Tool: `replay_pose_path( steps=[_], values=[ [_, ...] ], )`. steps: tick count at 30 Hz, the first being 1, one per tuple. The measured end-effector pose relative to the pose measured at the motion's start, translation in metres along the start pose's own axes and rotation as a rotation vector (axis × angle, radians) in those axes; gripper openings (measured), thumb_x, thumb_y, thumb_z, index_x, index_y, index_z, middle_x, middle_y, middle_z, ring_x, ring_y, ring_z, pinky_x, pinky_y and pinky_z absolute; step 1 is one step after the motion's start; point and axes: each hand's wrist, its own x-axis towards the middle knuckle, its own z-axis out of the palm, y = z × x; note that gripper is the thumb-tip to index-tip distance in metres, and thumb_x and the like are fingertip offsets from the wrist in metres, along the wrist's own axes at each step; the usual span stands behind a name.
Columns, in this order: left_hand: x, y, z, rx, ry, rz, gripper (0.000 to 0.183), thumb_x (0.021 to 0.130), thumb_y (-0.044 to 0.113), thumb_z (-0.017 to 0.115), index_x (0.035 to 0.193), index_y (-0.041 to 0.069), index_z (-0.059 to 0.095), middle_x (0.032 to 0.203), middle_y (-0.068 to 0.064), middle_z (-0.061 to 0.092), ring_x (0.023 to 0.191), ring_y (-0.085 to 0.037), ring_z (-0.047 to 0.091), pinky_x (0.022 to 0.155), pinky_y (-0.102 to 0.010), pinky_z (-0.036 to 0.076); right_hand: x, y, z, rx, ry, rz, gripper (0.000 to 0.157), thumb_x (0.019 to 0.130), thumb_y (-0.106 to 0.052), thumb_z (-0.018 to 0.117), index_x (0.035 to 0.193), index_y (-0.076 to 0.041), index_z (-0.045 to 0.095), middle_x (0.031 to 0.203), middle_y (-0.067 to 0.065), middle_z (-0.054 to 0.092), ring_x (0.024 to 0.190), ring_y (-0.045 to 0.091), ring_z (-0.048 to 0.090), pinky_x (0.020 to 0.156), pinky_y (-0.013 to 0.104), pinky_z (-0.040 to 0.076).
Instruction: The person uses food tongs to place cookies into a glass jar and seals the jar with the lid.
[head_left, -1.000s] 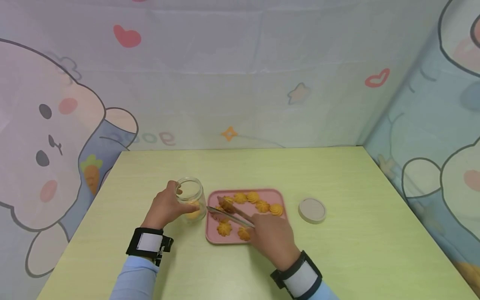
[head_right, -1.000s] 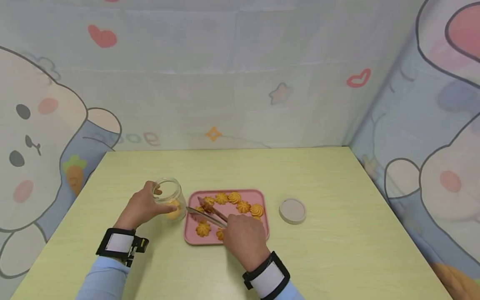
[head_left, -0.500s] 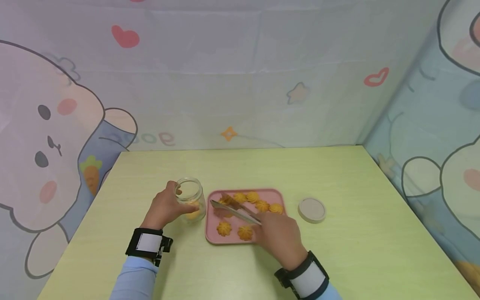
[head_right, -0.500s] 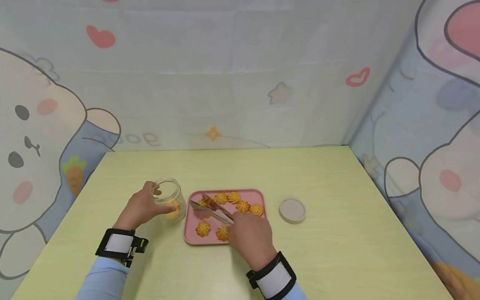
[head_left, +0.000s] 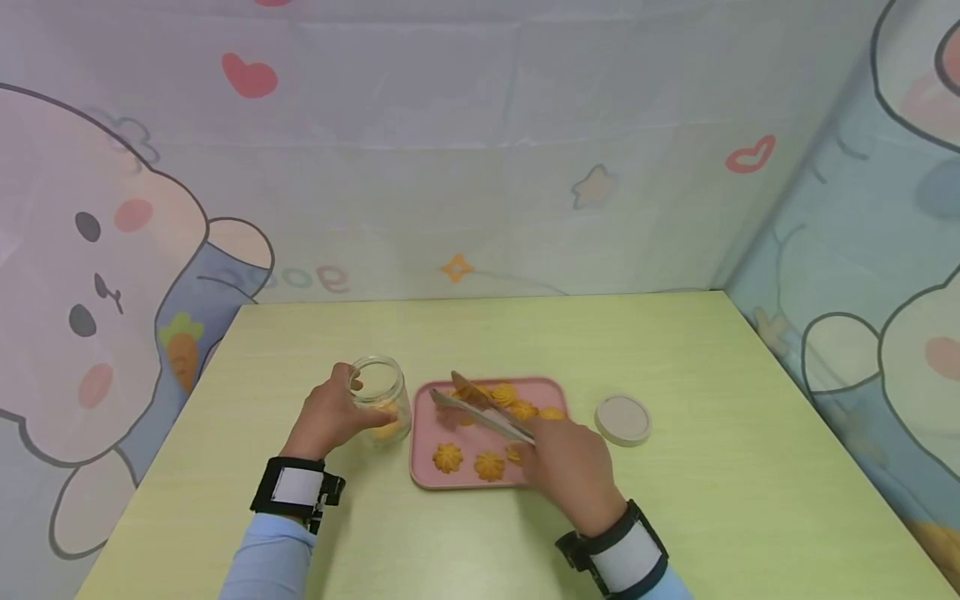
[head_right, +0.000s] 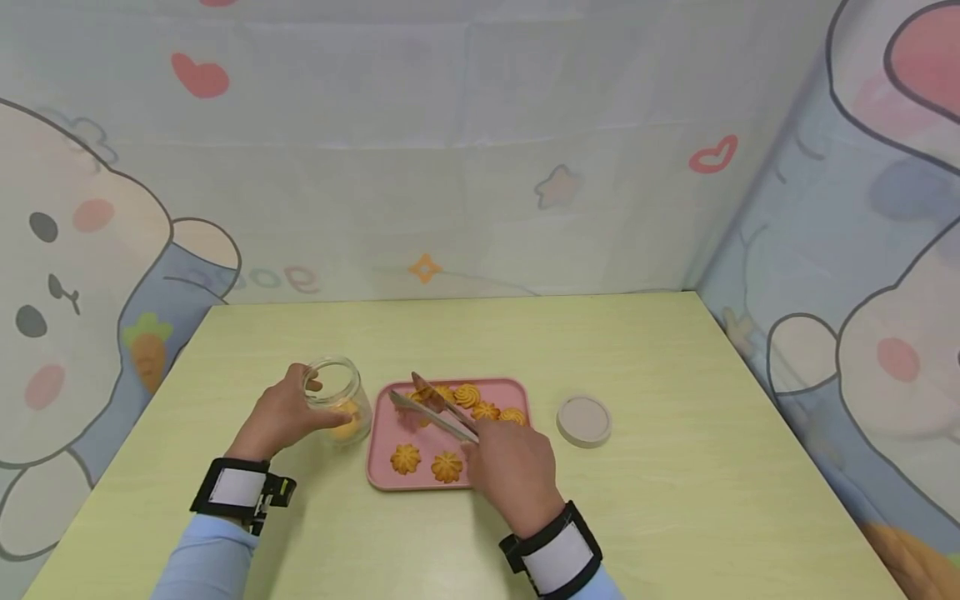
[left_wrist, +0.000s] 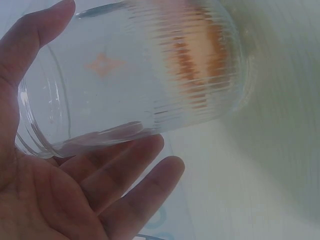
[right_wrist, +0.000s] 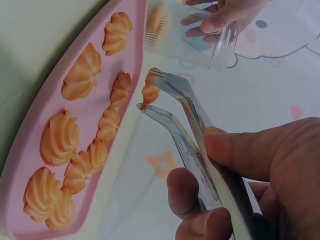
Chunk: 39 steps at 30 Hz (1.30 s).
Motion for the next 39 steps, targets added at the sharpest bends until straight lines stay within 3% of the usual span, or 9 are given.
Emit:
replay_pose_path(
  steps=[20,30,39],
  values=[
    [0.0,-0.002,0.0,0.005,0.0,-0.003,0.084,0.067,0.04,0.082,0.124,-0.006,0.04,0.116,-0.031,0.062,0.095,-0.037,0.059,0.076,-0.05,0.051,0.004,-0.003,-0.015,0.057,0.009,0.005,0.018,0.08,-0.024,0.072,0.071,-0.012,0.061,0.05,-0.002,0.047,0.041,0.014,0.04,0.034,0.026,0.025],
    [0.003,-0.006,0.002,0.0,0.004,0.013,0.084,0.066,0.042,0.082,0.122,-0.006,0.042,0.119,-0.031,0.061,0.096,-0.037,0.059,0.075,-0.049,0.051,0.008,-0.006,-0.024,0.064,0.039,-0.013,0.017,0.082,-0.025,0.072,0.09,-0.01,0.072,0.053,-0.002,0.05,0.043,0.014,0.041,0.034,0.026,0.027],
    [0.004,-0.007,0.002,-0.008,-0.003,0.001,0.085,0.067,0.041,0.082,0.124,-0.006,0.041,0.12,-0.03,0.061,0.099,-0.037,0.058,0.078,-0.05,0.05,0.012,-0.01,-0.03,0.059,0.049,-0.023,0.014,0.082,-0.027,0.073,0.078,-0.015,0.066,0.051,-0.004,0.048,0.042,0.014,0.041,0.034,0.025,0.025]
  ],
)
